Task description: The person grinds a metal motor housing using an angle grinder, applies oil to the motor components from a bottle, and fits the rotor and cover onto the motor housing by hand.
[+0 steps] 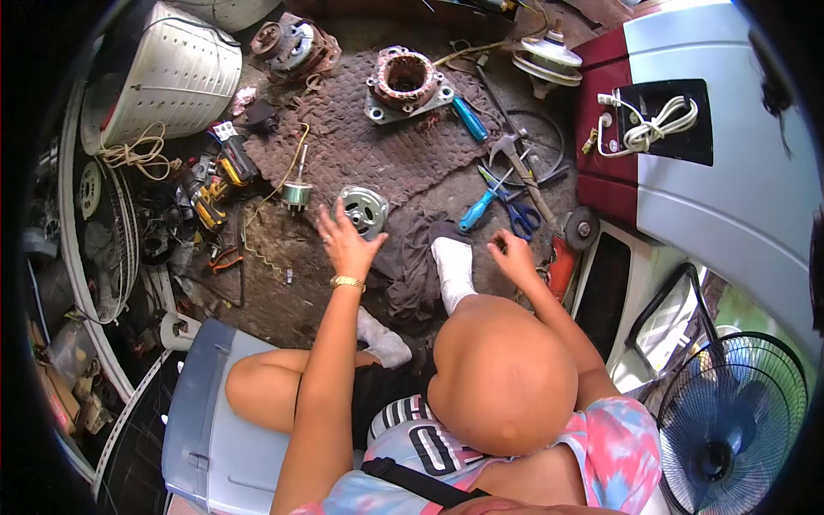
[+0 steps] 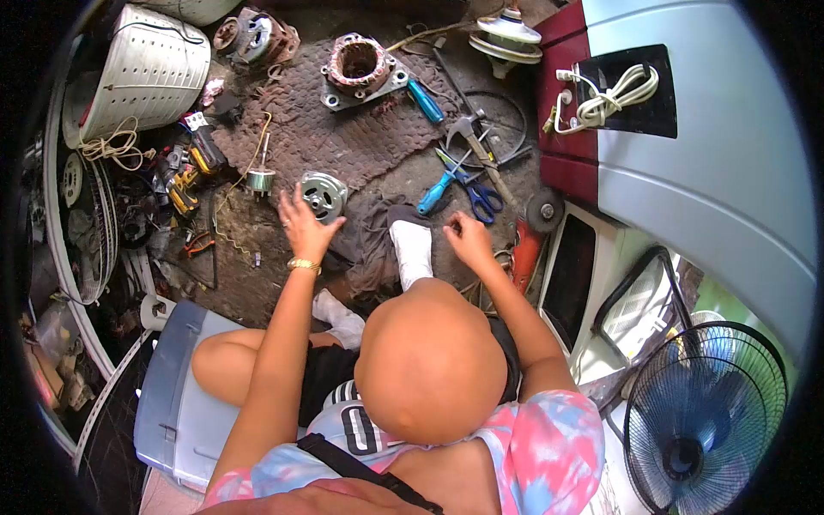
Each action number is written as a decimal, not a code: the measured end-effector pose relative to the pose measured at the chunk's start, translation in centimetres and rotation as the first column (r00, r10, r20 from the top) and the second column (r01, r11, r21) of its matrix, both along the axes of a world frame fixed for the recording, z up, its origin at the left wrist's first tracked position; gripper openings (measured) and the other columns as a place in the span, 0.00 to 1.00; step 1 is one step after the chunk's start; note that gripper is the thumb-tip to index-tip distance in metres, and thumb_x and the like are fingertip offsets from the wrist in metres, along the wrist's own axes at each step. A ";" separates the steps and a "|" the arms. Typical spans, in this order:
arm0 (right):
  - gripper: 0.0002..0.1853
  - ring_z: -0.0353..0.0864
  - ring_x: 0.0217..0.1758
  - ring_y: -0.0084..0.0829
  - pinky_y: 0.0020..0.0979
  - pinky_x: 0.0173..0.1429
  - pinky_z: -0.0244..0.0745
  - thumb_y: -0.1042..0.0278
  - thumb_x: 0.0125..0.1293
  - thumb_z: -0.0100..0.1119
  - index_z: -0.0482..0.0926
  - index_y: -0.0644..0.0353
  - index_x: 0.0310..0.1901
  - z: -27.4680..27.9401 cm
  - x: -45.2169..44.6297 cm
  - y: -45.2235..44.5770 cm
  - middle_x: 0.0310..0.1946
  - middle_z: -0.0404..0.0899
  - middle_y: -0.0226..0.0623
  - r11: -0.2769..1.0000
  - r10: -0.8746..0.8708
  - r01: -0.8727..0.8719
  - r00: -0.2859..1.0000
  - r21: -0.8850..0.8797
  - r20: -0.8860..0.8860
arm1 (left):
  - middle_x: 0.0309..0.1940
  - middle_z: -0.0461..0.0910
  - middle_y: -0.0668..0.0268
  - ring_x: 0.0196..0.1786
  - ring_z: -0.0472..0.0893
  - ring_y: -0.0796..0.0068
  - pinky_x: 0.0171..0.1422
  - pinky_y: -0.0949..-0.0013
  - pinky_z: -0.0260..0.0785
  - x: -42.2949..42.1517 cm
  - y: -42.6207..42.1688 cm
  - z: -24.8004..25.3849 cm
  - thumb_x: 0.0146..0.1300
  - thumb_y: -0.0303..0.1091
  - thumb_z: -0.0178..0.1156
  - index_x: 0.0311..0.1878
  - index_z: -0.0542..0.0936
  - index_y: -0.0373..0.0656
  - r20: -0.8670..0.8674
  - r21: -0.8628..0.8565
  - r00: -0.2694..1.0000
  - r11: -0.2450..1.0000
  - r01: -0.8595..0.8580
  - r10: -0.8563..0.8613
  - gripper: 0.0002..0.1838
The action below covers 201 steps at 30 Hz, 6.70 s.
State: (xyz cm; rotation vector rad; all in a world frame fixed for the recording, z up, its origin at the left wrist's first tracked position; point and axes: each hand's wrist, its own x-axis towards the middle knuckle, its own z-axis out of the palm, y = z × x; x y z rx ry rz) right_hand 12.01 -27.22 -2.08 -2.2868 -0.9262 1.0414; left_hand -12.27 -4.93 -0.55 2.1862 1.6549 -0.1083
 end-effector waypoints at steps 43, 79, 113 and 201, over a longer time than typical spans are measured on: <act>0.10 0.81 0.37 0.43 0.37 0.40 0.74 0.64 0.62 0.62 0.78 0.64 0.32 -1.7 -3.1 19.5 0.35 0.80 0.45 0.940 0.192 -0.154 0.976 0.306 -0.100 | 0.47 0.80 0.57 0.49 0.80 0.58 0.55 0.54 0.76 -6.7 7.4 -1.2 0.55 0.42 0.63 0.55 0.74 0.38 0.199 -0.924 -0.409 0.310 0.225 0.891 0.26; 0.14 0.77 0.45 0.40 0.36 0.46 0.76 0.75 0.54 0.66 0.81 0.54 0.44 0.9 -8.8 11.7 0.43 0.78 0.37 0.634 0.537 -0.456 0.841 0.624 0.069 | 0.40 0.80 0.69 0.41 0.80 0.76 0.48 0.68 0.73 1.1 -7.5 -0.2 0.65 0.45 0.62 0.48 0.76 0.43 0.010 -0.978 -0.428 -0.079 -0.191 0.904 0.17; 0.07 0.75 0.35 0.18 0.24 0.41 0.72 0.76 0.58 0.65 0.76 0.62 0.34 -2.1 -11.0 11.1 0.32 0.79 0.29 0.927 -0.230 0.376 0.529 -0.017 -0.817 | 0.43 0.79 0.70 0.45 0.78 0.79 0.52 0.71 0.71 2.1 -6.3 -0.6 0.66 0.35 0.61 0.47 0.75 0.43 0.303 -0.950 -0.423 0.307 -0.060 0.854 0.11; 0.40 0.76 0.58 0.33 0.32 0.57 0.76 0.83 0.54 0.66 0.57 0.58 0.66 18.5 -10.2 32.1 0.58 0.71 0.42 0.687 0.535 0.083 0.613 0.722 -0.581 | 0.41 0.81 0.70 0.45 0.79 0.76 0.53 0.64 0.71 -5.2 10.3 13.7 0.65 0.46 0.60 0.47 0.77 0.50 0.434 -0.891 -0.395 0.451 -0.054 0.810 0.14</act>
